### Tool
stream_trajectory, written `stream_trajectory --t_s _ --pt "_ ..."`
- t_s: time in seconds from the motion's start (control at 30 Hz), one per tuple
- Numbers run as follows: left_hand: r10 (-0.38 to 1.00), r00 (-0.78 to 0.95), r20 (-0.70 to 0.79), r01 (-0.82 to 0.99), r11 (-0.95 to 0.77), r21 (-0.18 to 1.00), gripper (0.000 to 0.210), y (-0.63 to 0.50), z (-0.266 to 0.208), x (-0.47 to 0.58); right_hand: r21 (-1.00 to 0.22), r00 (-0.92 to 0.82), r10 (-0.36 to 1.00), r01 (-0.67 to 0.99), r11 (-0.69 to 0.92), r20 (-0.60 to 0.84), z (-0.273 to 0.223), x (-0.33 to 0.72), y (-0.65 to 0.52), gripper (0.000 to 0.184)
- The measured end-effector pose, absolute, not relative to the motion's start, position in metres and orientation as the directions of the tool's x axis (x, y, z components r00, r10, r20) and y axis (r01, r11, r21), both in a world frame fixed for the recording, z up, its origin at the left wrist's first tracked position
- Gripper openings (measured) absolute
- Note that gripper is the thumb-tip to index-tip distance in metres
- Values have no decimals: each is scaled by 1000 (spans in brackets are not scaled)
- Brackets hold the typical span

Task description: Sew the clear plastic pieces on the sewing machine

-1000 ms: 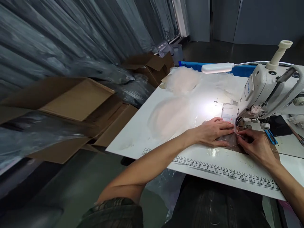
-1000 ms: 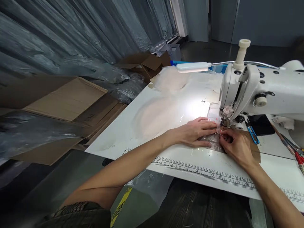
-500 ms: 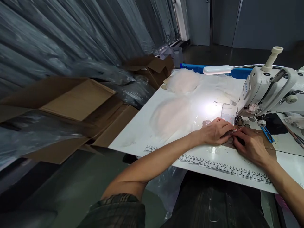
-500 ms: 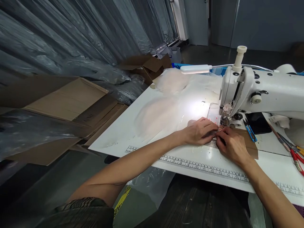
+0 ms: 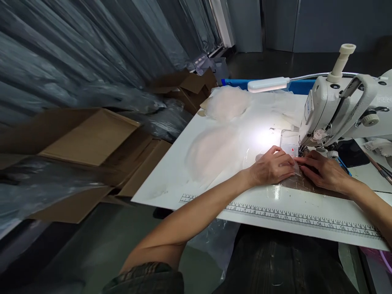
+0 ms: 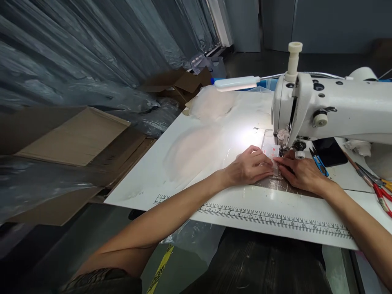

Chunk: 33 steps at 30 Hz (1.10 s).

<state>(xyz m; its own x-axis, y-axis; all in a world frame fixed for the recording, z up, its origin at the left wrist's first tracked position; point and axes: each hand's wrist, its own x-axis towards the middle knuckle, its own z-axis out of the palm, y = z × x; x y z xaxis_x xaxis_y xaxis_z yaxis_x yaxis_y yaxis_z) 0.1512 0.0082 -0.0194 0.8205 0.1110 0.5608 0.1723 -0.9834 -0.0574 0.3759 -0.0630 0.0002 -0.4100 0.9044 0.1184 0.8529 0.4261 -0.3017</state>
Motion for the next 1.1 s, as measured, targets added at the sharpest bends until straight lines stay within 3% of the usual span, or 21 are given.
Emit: stream_trajectory --t_s 0.1,0.2,0.37,0.57,0.77,0.93,1.1 --pt "29 826 563 134 -980 -146 25 9 -22 152 -157 -439 889 876 455 130 -6 374 -65 47" --pt "44 824 565 134 -984 -119 21 9 -24 152 -91 -417 894 896 435 165 -11 373 -67 48" --pt "112 799 590 151 -988 -17 20 6 -25 153 -147 -398 895 891 429 199 -15 375 -69 45" --pt "131 778 614 166 -986 0 16 7 -27 153 -216 -416 884 863 458 212 -14 379 -69 41" --pt "85 778 623 135 -990 -33 17 10 -35 155 -189 -443 858 848 495 258 -15 381 -69 38" --pt "108 766 633 115 -993 29 15 9 -31 154 -94 -465 851 862 498 245 -11 374 -72 40" --pt "108 783 612 127 -992 12 16 9 -26 150 -180 -419 868 863 472 268 -10 371 -76 40"
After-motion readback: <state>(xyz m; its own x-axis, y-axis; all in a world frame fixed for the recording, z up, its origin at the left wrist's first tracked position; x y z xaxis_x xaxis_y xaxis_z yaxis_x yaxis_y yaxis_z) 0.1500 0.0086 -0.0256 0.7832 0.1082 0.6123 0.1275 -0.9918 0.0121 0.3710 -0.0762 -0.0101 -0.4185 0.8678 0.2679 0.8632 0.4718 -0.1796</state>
